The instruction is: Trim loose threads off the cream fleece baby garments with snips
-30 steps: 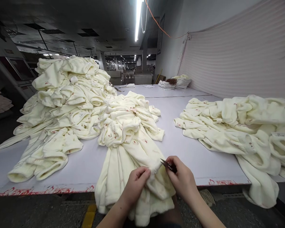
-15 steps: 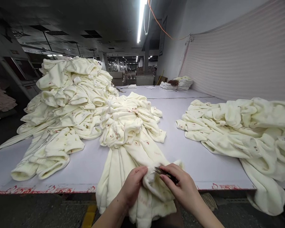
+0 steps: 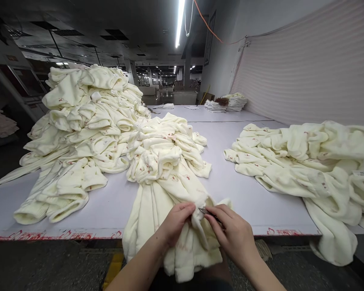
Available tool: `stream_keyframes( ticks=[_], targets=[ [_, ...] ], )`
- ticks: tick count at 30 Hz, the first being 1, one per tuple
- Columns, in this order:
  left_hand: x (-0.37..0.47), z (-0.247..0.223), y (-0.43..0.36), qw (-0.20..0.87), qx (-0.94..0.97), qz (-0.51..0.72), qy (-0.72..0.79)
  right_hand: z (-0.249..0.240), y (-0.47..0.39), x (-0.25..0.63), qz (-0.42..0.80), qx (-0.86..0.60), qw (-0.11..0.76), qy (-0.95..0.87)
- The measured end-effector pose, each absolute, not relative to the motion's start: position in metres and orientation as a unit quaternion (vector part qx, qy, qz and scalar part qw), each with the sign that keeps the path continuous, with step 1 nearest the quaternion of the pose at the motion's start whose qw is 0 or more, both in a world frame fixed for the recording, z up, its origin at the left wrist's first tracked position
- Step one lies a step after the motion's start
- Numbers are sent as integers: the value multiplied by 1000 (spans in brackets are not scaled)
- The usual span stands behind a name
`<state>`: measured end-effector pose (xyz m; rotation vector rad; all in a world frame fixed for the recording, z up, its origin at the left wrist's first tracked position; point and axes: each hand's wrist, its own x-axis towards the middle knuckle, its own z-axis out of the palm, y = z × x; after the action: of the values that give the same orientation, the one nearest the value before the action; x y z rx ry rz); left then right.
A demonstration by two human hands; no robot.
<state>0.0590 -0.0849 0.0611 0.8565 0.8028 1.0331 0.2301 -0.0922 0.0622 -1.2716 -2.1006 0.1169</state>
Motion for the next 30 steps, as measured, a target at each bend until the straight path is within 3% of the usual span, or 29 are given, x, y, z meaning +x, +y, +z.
stream_keyframes(
  ticks=[6, 9, 11, 15, 17, 20, 21, 25, 30],
  targets=[
    [66, 63, -64, 697, 391, 481, 361, 52, -94, 238, 240, -516, 400, -719],
    [69, 62, -51, 689, 390, 493, 359, 35, -120, 231, 350, -492, 359, -712],
    [69, 61, -46, 681, 393, 497, 367, 23, -136, 222, 371, -469, 317, -736],
    [60, 65, -56, 648, 407, 507, 397, 11, -143, 213, 369, -464, 316, -741],
    [53, 65, -76, 550, 467, 525, 452, 12, -137, 217, 407, -460, 328, -718],
    [42, 54, -121, 264, 625, 490, 547, 14, -127, 225, 447, -459, 354, -681],
    [40, 47, -136, 213, 673, 451, 546, 16, -125, 227, 459, -457, 356, -673],
    [37, 22, -176, 132, 789, 297, 522, 22, -126, 229, 493, -440, 349, -665],
    [31, 18, -182, 160, 815, 228, 508, 16, -142, 232, 405, -474, 330, -709]
  ],
)
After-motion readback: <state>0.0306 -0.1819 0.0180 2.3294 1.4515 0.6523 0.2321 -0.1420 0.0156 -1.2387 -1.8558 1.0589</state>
